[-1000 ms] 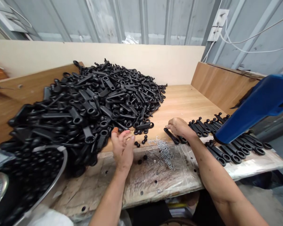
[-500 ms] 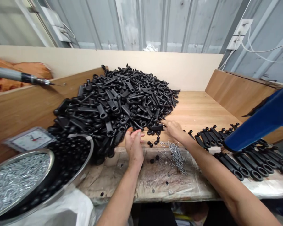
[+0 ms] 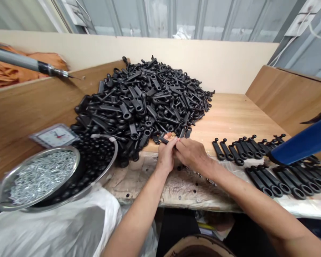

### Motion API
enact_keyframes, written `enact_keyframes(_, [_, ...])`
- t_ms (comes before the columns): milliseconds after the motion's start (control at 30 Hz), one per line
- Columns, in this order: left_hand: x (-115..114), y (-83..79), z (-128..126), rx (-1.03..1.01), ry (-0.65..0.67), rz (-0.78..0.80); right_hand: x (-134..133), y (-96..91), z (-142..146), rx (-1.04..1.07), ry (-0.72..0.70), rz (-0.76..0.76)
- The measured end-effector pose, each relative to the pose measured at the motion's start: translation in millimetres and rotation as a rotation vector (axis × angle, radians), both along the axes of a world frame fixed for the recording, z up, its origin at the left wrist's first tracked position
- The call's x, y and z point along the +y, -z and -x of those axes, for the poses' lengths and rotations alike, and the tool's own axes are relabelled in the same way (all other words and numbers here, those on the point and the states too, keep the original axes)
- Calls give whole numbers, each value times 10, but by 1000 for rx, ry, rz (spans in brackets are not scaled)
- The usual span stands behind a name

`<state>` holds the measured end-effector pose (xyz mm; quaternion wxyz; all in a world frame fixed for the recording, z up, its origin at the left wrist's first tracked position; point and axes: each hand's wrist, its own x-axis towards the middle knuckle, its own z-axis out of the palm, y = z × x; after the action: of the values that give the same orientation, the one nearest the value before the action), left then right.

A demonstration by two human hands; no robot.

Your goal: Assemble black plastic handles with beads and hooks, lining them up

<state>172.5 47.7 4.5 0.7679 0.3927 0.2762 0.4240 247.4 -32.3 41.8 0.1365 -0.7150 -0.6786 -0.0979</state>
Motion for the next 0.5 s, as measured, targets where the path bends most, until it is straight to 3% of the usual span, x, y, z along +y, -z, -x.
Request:
enact_keyframes(67, [4,-36,8,13,-57,32,-105,41,-5,72,-92,3])
enact_keyframes(200, [11,-52,32,97,-109,-42,-289,100,-164,200,-55,167])
enact_keyframes(333, [8,-9,34,167,38,-97,-325,149,-168,203,-2,395])
enact_keyframes(500, [12,35,-40,225,161,-117,-337,287,-130,280,-49,431])
